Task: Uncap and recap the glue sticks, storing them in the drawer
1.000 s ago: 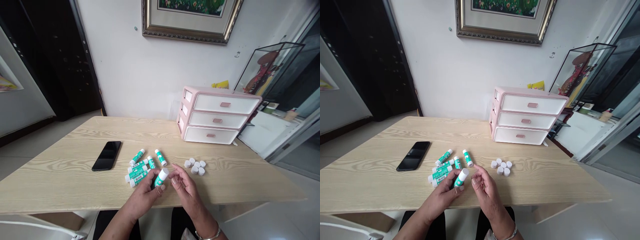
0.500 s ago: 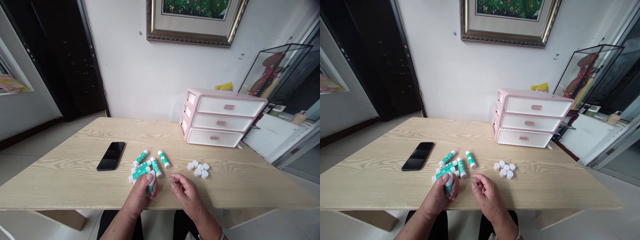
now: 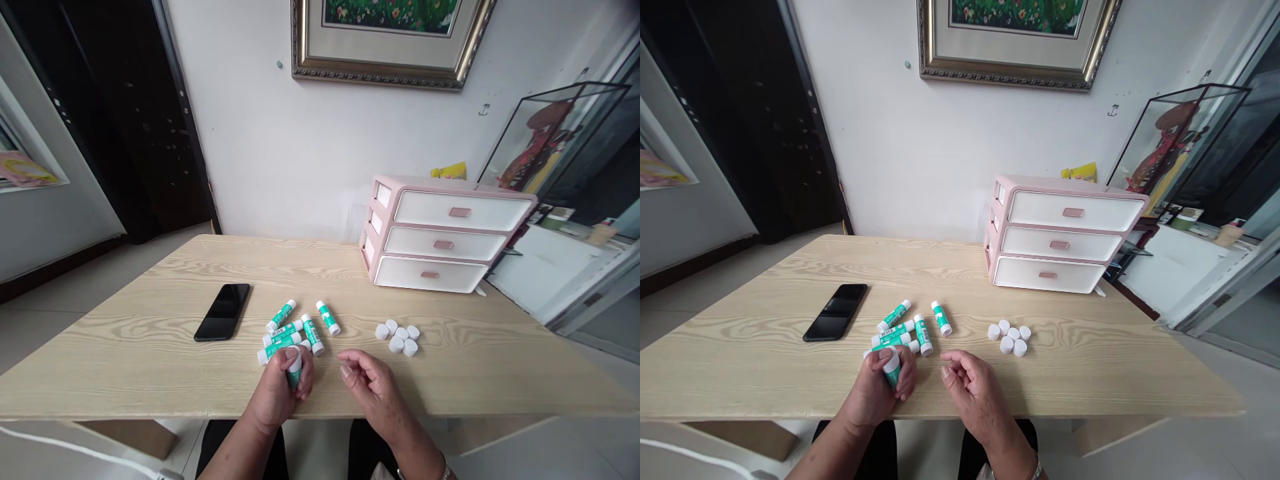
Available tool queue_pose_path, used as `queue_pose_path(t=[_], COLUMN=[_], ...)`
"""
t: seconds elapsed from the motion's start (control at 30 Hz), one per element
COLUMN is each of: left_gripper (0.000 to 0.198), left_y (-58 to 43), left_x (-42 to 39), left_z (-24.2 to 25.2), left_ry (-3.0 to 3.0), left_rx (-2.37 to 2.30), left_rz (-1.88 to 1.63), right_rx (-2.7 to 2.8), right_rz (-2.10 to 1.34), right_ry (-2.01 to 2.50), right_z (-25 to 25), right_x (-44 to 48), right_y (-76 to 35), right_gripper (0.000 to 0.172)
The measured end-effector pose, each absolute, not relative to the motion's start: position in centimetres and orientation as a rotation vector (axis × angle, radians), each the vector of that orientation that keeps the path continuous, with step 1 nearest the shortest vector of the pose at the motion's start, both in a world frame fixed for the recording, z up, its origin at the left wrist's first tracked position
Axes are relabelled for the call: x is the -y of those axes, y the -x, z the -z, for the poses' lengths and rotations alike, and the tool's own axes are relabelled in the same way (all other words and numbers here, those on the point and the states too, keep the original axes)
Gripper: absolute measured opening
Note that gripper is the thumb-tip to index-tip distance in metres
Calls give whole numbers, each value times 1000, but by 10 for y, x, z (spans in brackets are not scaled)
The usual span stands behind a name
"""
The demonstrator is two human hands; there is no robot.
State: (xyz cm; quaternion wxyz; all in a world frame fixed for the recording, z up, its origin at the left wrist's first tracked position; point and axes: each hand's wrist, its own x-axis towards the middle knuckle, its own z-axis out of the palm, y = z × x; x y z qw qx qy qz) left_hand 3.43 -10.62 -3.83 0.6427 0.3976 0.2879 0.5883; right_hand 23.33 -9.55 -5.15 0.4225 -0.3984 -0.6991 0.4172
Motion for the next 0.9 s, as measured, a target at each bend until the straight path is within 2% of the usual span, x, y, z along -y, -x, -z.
queue_pose_path(t=[0.2,0.4,0.57,0.73,0.9], left_gripper=[55,45,60,75,79], left_y=[-34,-34,-31,-30,-29], left_x=[108,118,123,123,124], left_z=[48,33,23,29,33], left_ry=[-1039,-1328,-1450,-1584,-1623], left_rx=[-725,-940,-1018,-1037,-1067], left_rz=[-1363,-1154,-1029,-1028,-971], right_rx=[1788,1982,2062,1900,1737], right_rz=[-1001,-811,-722,-667,-726], right_ry=[977,915,950,988,937], right_z=[50,34,26,39,53], right_x=[96,101,104,106,105], right_y=[-233,-228,-215,-199,-191], right_gripper=[27,25,28,30,31])
